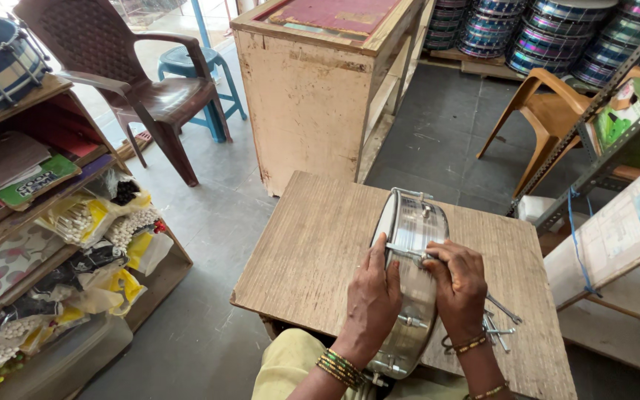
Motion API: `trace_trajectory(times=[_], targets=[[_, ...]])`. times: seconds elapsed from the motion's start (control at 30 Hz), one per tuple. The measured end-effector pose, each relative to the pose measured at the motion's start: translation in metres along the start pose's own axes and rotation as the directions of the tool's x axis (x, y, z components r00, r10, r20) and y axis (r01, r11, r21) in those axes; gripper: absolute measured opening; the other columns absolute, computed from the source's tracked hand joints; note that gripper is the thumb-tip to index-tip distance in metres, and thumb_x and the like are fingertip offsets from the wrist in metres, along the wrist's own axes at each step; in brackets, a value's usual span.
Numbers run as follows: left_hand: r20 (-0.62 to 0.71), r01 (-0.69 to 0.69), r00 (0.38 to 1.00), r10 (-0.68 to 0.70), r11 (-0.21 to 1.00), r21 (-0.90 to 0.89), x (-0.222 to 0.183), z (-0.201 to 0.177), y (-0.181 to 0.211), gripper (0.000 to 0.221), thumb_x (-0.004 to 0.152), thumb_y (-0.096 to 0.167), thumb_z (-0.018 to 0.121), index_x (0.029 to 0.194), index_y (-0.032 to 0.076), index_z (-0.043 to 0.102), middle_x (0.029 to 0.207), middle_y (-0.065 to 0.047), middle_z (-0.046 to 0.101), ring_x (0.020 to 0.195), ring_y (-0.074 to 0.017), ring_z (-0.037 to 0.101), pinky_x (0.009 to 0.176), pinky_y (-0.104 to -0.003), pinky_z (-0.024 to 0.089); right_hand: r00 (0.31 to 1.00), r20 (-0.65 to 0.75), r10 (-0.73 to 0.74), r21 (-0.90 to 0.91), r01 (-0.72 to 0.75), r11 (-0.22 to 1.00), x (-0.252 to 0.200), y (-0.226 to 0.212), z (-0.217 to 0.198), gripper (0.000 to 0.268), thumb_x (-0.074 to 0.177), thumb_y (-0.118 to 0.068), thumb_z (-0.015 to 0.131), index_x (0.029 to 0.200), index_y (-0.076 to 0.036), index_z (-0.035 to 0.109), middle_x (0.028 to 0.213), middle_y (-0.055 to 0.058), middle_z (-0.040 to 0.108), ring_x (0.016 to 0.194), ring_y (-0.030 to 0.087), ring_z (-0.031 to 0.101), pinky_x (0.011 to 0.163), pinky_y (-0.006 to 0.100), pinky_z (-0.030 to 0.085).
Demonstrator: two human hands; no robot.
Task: The person uses a wrench to tighten bolts on the rim of a metal drum frame.
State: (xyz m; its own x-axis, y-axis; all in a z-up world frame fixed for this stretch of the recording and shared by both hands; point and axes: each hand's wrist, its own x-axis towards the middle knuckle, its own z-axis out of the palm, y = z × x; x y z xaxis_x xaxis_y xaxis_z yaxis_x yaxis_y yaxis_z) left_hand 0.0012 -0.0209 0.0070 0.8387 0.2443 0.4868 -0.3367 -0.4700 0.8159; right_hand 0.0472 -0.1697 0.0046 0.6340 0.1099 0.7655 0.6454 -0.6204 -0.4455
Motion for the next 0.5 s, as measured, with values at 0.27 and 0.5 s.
trace_trajectory(times=[0.27,0.5], targets=[[0.039,0.0,0.999,-0.002,0.999,0.032,0.0,-0.009,0.004,0.051,0.101,0.017,0.052,0.147,-0.003,0.044,0.123,-0.029,0.064,0.097,-0.043,0.07,0.077,-0.047,0.058,0.997,-0.076,0.0,0.014,0.001,1.0,-0.008,-0.007,0.006,0.016,0.087,-0.01,0.076,0.103,-0.007,0.074,0.113,0.005,0.075,0.117,0.025,0.065,0.102,0.038,0.052],[0.072,0.024,0.997,-0.039,0.981,0.193,0.03,-0.016,0.001,0.049,0.104,0.028,0.052,0.143,0.0,0.046,0.113,-0.03,0.068,0.084,-0.0419,0.072,0.068,-0.048,0.057,0.995,-0.088,0.04,0.064,-0.034,0.997,-0.016,-0.019,0.004,0.02,0.087,-0.012,0.078,0.105,-0.008,0.074,0.114,0.004,0.074,0.118,0.027,0.062,0.103,0.039,0.051]])
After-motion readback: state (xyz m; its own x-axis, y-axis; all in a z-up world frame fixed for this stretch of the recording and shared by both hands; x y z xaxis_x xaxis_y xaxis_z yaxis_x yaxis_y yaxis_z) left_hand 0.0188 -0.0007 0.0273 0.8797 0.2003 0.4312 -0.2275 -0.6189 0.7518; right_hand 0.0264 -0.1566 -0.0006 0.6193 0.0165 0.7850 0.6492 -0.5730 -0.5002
